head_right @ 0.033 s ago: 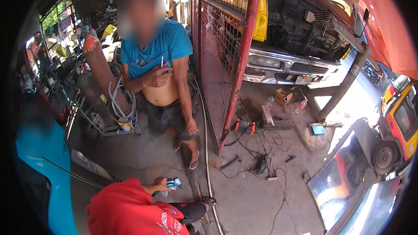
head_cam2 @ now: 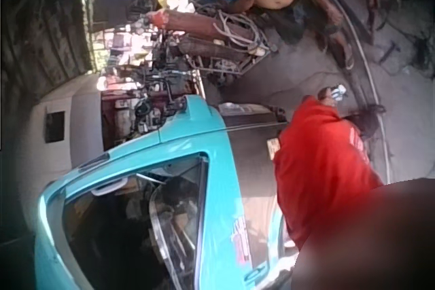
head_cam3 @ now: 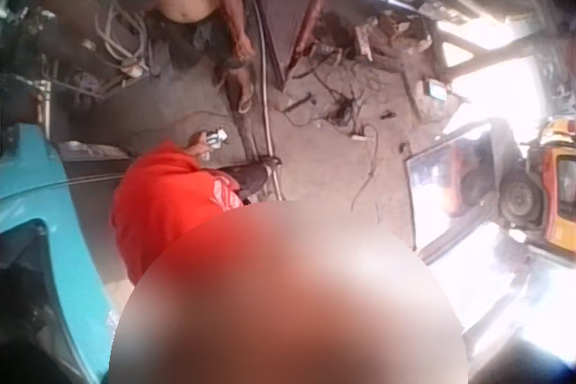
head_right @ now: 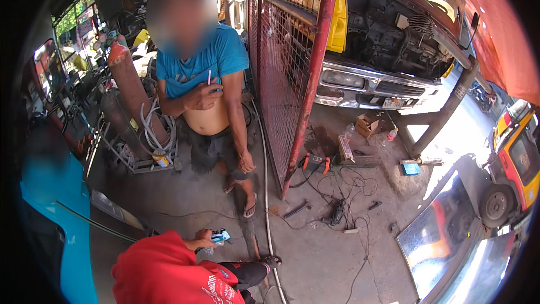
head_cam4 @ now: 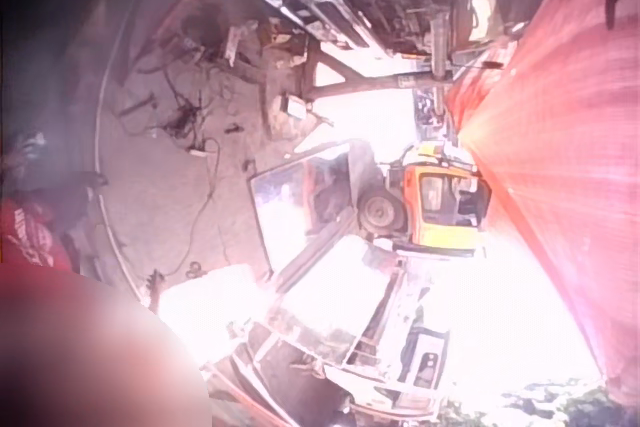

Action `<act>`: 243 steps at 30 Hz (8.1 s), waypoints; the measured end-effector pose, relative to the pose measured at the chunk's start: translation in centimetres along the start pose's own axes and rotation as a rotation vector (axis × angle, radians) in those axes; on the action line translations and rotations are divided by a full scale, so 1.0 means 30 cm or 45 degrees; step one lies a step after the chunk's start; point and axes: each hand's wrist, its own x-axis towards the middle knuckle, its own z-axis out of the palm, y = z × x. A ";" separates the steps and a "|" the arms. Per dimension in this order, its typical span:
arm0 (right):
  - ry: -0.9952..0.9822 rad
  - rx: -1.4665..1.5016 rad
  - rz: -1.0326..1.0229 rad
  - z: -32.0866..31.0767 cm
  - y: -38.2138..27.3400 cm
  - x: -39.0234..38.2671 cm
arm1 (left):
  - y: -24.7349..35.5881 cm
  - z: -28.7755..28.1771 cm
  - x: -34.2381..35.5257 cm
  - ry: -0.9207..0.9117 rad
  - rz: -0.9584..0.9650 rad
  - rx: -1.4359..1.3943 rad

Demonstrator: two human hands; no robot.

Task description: The person cuts a large metal sheet on the floor using shears, then lifts and moves the cut piece. They later use a power drill to make holes in the sheet.

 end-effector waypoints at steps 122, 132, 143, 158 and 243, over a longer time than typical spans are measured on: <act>-0.304 -0.099 0.383 -1.207 -0.692 1.126 | 2.482 -0.112 0.277 -0.025 0.563 -0.288; 0.199 0.225 0.012 -0.901 -1.158 0.954 | 2.669 -0.184 0.695 -0.217 0.623 -0.159; 1.080 1.249 1.166 -0.417 -0.870 0.408 | 3.287 0.133 0.625 -0.784 1.432 0.144; 0.841 0.923 1.014 -0.577 -0.754 0.979 | 3.860 0.683 0.448 -1.043 1.854 1.078; 1.460 -0.300 1.210 -0.267 -0.084 2.676 | 3.857 2.379 1.633 -1.510 2.017 0.752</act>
